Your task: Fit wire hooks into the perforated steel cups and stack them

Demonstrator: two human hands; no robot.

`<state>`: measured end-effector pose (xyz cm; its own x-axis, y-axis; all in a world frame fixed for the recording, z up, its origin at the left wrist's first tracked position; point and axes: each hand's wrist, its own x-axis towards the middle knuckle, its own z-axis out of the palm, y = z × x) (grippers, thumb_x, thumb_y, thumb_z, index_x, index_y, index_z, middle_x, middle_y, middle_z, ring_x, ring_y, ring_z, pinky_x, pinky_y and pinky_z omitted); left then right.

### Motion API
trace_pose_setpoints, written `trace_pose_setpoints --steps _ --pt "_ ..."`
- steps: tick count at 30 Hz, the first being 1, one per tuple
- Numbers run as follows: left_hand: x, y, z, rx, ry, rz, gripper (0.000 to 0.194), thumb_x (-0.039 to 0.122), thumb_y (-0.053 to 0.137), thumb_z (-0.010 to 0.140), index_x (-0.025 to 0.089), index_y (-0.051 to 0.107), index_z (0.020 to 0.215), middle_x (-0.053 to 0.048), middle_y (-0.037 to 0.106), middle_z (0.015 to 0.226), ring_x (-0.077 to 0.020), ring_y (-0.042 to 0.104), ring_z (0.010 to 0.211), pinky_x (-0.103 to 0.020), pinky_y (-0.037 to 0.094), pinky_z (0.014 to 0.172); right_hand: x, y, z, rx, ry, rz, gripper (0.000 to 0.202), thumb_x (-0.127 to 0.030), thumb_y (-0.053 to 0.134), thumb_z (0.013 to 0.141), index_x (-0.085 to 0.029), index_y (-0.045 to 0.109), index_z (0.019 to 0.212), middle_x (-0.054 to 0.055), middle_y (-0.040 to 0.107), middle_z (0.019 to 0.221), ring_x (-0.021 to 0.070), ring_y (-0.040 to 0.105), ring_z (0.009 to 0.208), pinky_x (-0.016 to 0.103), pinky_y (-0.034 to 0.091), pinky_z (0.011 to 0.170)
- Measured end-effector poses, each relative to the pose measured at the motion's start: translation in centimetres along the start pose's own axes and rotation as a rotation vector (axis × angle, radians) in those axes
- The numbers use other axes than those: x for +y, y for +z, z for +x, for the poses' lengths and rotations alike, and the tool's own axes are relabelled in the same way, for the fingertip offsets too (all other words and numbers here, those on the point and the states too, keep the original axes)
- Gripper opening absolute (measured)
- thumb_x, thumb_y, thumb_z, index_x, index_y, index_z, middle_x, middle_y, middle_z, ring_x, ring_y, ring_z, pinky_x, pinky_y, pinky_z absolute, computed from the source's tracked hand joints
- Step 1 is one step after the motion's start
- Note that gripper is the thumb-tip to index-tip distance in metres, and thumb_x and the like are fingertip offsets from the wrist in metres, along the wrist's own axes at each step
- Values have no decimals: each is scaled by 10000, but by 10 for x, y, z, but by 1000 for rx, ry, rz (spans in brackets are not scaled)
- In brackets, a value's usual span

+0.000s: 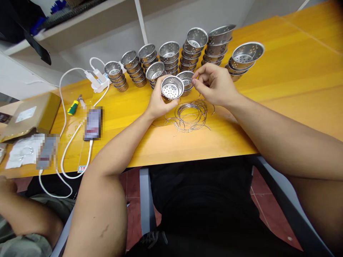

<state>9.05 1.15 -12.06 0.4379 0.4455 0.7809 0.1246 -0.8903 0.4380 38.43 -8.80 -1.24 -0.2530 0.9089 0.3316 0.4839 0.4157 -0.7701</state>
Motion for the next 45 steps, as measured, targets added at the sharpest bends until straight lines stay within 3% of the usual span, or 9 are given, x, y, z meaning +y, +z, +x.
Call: trace_pose_setpoints --steps 7,15,20,23,28,35,39,42,45 --pt "7 -3 1 35 -32 58 1021 1059 889 989 379 586 1687 -100 735 1574 -374 799 1521 -648 689 1365 8 4 1 19 -1 9 874 -1147 601 1089 -412 810 1514 83 767 841 393 663 862 642 598 839" --pt "-3 3 -2 38 -137 24 1152 1105 882 957 385 454 1748 -101 728 1606 -366 814 1511 -659 689 1358 3 18 0 13 12 -57 1017 -1161 479 1105 -332 737 1635 109 758 878 422 723 849 642 612 837" --pt "-13 3 -3 7 -114 26 1040 1057 666 1126 463 302 1898 -114 621 1867 -420 667 1715 -740 549 1538 -1 20 -4 -14 -20 -43 1015 -1168 458 1096 -432 639 1771 96 809 947 405 682 865 607 567 816" --pt "-13 -1 -2 -7 -97 56 1056 1055 707 1110 474 327 1905 -106 619 1874 -427 649 1726 -742 550 1535 -3 18 -4 25 1 -4 985 -1185 493 1078 -434 684 1688 81 767 864 409 673 854 612 544 803" --pt "-7 -6 -1 -3 -83 92 1119 1052 963 928 394 581 1748 -106 732 1658 -406 744 1618 -707 602 1474 -7 15 -4 38 27 46 950 -1193 528 1065 -445 700 1624 60 709 775 412 669 890 629 548 844" --pt "-7 3 -4 14 -107 61 1139 1036 912 995 386 467 1817 -108 773 1622 -351 853 1504 -636 686 1394 -7 16 -3 33 20 -11 930 -1159 513 1097 -407 716 1607 80 723 824 436 719 902 663 601 871" --pt "-6 5 -2 15 -96 104 1025 970 746 1156 398 358 1913 -151 700 1762 -378 789 1662 -661 641 1466 0 17 -2 29 8 -42 969 -1135 489 1134 -358 710 1670 103 766 883 447 763 919 651 630 879" --pt "-4 4 -2 4 -96 106 1032 969 799 1124 394 429 1897 -147 702 1748 -385 766 1660 -661 649 1455 11 19 0 50 -8 -19 907 -1130 562 1133 -339 757 1531 78 701 821 400 713 825 603 613 816" --pt "-1 0 -1 1 -112 107 1056 1006 912 1017 385 564 1797 -116 737 1673 -377 777 1603 -641 659 1426 20 22 3 77 -82 99 859 -1158 683 1089 -334 763 1318 15 578 726 293 558 683 503 528 695"
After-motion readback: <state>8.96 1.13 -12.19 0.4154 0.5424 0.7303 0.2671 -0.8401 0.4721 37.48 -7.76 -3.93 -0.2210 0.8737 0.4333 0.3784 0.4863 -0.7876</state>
